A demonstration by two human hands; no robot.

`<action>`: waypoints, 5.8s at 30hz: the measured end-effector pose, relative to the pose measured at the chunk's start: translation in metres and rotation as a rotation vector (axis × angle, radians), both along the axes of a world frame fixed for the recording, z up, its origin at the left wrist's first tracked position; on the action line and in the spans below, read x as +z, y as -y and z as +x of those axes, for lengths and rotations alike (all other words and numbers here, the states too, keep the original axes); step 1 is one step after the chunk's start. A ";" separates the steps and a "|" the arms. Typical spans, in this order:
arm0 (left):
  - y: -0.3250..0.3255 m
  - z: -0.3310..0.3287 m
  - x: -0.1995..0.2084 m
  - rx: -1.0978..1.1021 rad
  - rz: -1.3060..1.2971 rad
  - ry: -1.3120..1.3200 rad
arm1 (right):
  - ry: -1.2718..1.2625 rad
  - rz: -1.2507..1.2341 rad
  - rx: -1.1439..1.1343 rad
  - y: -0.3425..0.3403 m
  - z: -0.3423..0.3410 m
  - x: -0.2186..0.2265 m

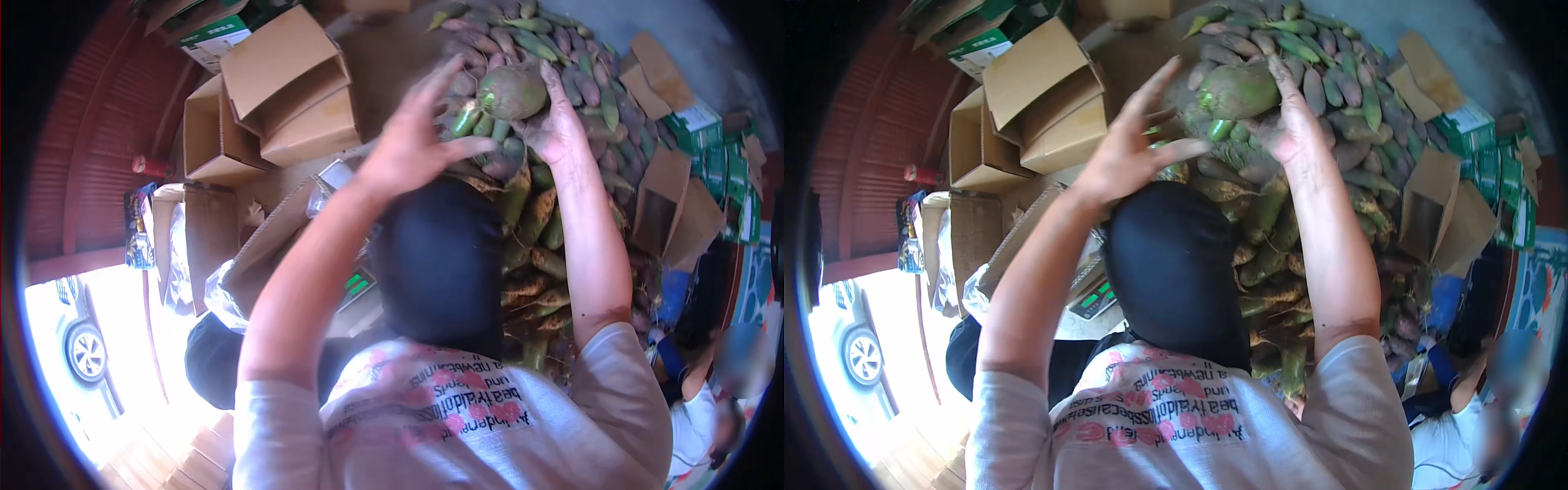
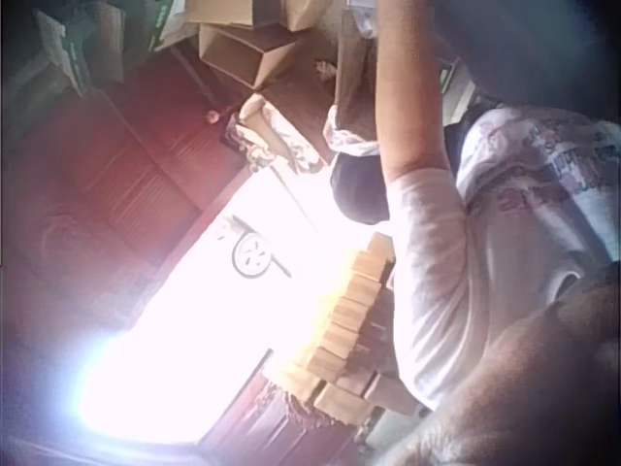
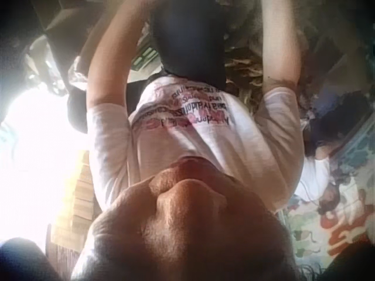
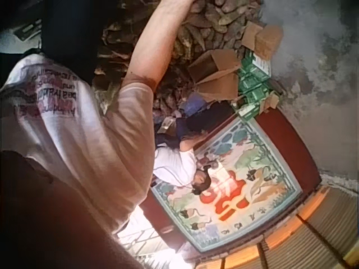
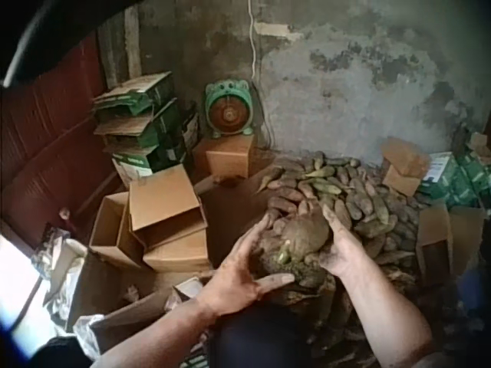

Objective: Packing large radishes or similar green vegetables into plastic bags and cardboard boxes for shipment.

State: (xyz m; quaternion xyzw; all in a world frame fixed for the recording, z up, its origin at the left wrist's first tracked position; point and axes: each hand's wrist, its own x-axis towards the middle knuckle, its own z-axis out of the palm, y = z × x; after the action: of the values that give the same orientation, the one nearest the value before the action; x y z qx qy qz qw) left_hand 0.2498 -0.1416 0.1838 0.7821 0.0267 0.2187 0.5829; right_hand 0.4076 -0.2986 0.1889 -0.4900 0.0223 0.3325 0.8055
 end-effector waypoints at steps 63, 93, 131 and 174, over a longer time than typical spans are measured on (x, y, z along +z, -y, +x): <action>-0.065 -0.357 -0.060 0.052 0.573 -0.659 | 1.535 -0.928 2.225 -0.299 -0.358 -0.100; -0.150 -0.271 -0.195 -0.271 0.588 -1.341 | 2.178 -0.533 1.891 -0.185 -0.223 -0.060; -0.122 -0.279 -0.209 0.113 1.312 -1.128 | 0.100 -1.251 -0.062 0.323 0.037 -0.099; -0.084 -0.288 -0.077 0.435 0.922 -1.184 | -0.453 -1.130 -0.935 0.230 0.001 -0.231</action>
State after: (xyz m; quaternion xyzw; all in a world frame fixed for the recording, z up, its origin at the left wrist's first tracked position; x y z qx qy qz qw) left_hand -0.0380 -0.0573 0.1065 0.9090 0.3925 -0.1368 0.0317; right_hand 0.4084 -0.5283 -0.0423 -0.6868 0.5583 -0.0126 0.4652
